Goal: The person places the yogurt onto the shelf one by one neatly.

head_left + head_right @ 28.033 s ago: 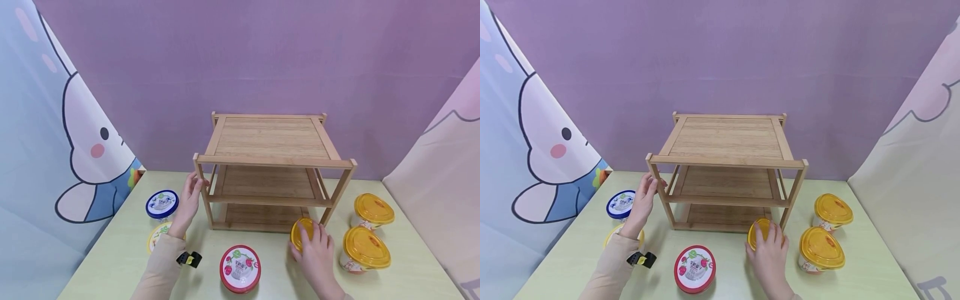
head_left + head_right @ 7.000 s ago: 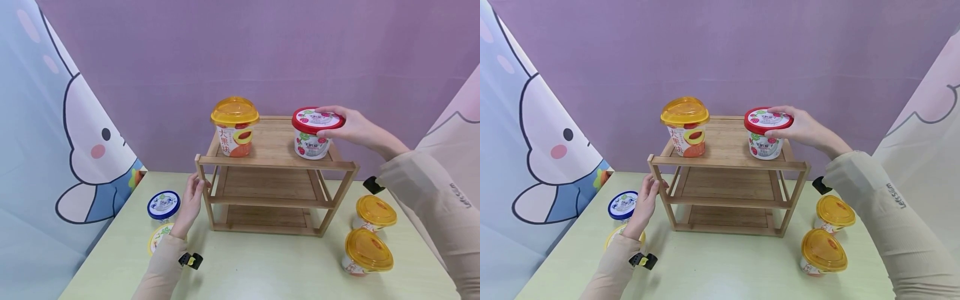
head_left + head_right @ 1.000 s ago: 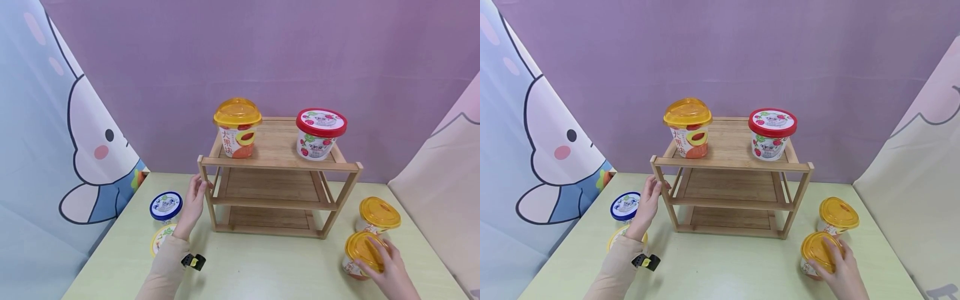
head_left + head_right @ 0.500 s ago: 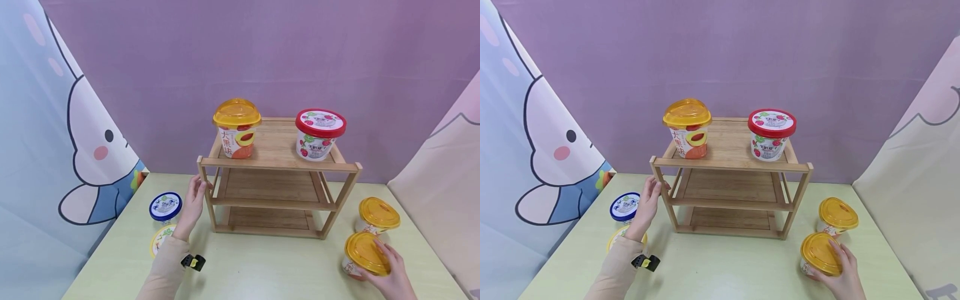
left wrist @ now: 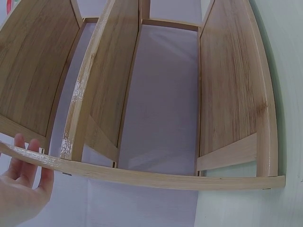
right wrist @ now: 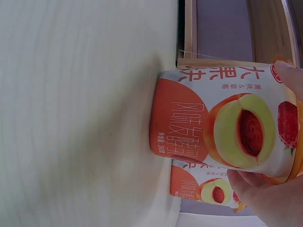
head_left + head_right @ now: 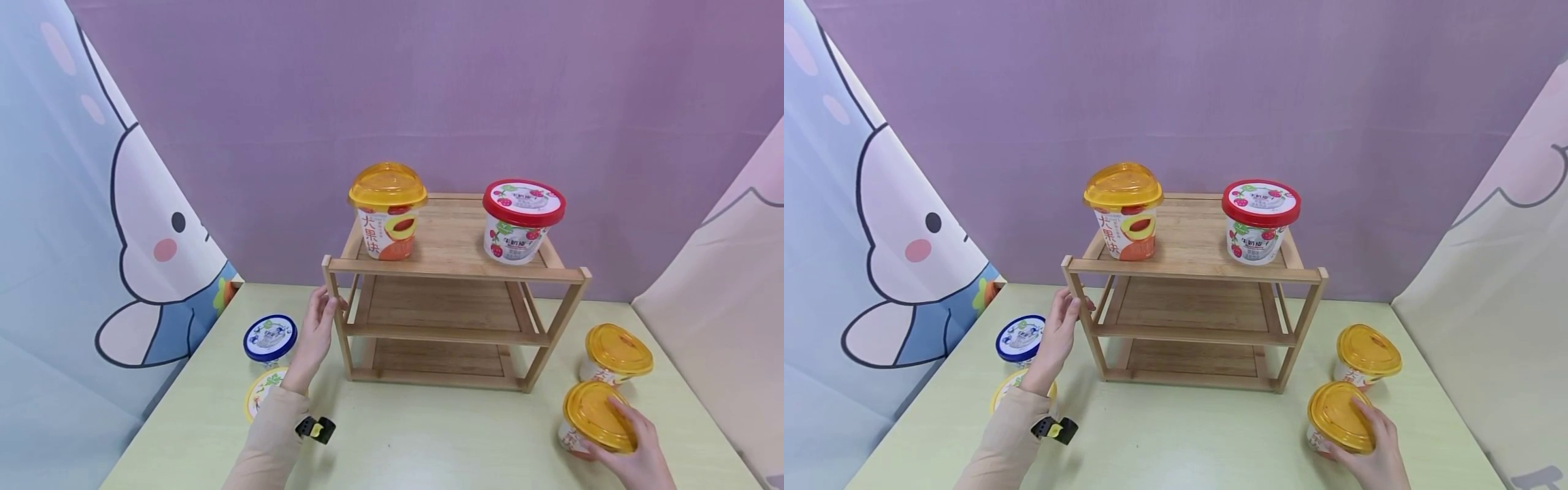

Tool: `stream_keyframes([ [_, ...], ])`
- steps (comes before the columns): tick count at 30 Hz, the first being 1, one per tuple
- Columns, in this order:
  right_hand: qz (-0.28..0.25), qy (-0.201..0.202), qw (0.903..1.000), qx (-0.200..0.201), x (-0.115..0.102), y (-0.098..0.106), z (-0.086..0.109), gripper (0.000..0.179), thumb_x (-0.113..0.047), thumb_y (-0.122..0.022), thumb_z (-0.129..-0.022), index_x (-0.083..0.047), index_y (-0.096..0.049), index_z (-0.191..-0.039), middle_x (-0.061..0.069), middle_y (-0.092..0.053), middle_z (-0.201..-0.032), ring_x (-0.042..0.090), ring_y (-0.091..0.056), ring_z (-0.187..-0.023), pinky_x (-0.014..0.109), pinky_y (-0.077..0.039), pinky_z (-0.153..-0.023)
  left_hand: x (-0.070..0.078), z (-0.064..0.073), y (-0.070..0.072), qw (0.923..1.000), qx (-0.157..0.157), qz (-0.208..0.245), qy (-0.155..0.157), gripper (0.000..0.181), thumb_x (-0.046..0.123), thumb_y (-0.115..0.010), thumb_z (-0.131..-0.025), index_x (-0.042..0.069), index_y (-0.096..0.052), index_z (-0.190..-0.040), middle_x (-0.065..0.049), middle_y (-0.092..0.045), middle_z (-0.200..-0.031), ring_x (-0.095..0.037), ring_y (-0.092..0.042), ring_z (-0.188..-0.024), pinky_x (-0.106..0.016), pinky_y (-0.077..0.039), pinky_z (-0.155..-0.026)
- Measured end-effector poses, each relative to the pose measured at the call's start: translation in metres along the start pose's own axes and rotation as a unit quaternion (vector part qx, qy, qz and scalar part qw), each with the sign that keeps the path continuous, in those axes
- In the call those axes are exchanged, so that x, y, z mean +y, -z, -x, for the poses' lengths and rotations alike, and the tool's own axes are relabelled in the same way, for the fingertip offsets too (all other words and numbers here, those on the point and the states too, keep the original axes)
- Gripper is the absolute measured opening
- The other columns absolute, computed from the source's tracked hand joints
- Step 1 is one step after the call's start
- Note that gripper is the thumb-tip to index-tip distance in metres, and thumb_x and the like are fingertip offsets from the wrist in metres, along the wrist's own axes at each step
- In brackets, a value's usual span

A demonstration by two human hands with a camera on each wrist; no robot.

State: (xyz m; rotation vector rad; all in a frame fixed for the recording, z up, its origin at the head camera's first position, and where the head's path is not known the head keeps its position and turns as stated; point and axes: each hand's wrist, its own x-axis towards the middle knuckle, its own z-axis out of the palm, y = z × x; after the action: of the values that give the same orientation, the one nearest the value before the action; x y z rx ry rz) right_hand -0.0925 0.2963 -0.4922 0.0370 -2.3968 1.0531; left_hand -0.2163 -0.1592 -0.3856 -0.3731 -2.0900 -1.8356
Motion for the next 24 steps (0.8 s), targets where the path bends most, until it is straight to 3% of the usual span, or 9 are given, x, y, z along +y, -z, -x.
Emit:
stream_keyframes([
  [4, 0.013, -0.023, 0.9996, -0.010, -0.001, 0.001, 0.001, 0.083, 0.000, -0.079, -0.056, -0.002, -0.040, -0.129, 0.012, -0.036, -0.114, -0.021, -0.014, -0.099, -0.002, -0.011, -0.081, 0.000, 0.000, 0.000, 1.0000, -0.002, -0.001, -0.003, 0.031, 0.015, -0.033, -0.097, -0.002, -0.034, -0.122, -0.019, -0.052, -0.094, -0.017, -0.049, -0.093, -0.037, -0.034, -0.084],
  [7, 0.018, -0.042, 0.9988, -0.019, -0.002, 0.001, 0.001, 0.082, -0.003, -0.079, -0.059, -0.002, -0.039, -0.130, 0.020, -0.035, -0.115, -0.021, -0.013, -0.098, -0.002, -0.011, -0.079, 0.000, 0.001, 0.001, 1.0000, -0.003, -0.003, -0.005, 0.030, 0.015, -0.032, -0.097, -0.001, -0.034, -0.122, -0.022, -0.051, -0.095, -0.017, -0.048, -0.093, -0.037, -0.033, -0.085],
  [16, 0.015, -0.064, 0.9975, -0.025, -0.004, 0.002, 0.002, 0.079, -0.005, -0.078, -0.061, -0.003, -0.039, -0.130, 0.021, -0.033, -0.118, -0.021, -0.013, -0.096, -0.002, -0.011, -0.078, 0.001, 0.001, 0.000, 1.0000, -0.002, -0.004, -0.004, 0.029, 0.014, -0.032, -0.097, -0.001, -0.035, -0.122, -0.024, -0.051, -0.095, -0.015, -0.048, -0.093, -0.037, -0.033, -0.085],
  [19, 0.014, -0.057, 0.9980, -0.022, -0.007, 0.003, 0.001, 0.079, -0.005, -0.079, -0.060, -0.003, -0.040, -0.129, 0.018, -0.034, -0.117, -0.021, -0.014, -0.097, -0.002, -0.012, -0.078, 0.001, 0.001, 0.000, 1.0000, 0.000, -0.003, -0.004, 0.029, 0.014, -0.033, -0.097, -0.001, -0.035, -0.122, -0.021, -0.052, -0.094, -0.017, -0.049, -0.092, -0.036, -0.033, -0.084],
  [24, 0.009, -0.023, 0.9997, -0.005, -0.015, 0.003, -0.002, 0.079, -0.001, -0.080, -0.054, 0.000, -0.045, -0.124, -0.022, -0.029, -0.114, -0.019, -0.017, -0.098, -0.002, -0.015, -0.078, 0.001, 0.000, 0.000, 1.0000, 0.002, 0.000, -0.002, 0.029, 0.014, -0.033, -0.097, -0.001, -0.035, -0.122, -0.017, -0.052, -0.092, -0.018, -0.049, -0.092, -0.035, -0.033, -0.084],
])
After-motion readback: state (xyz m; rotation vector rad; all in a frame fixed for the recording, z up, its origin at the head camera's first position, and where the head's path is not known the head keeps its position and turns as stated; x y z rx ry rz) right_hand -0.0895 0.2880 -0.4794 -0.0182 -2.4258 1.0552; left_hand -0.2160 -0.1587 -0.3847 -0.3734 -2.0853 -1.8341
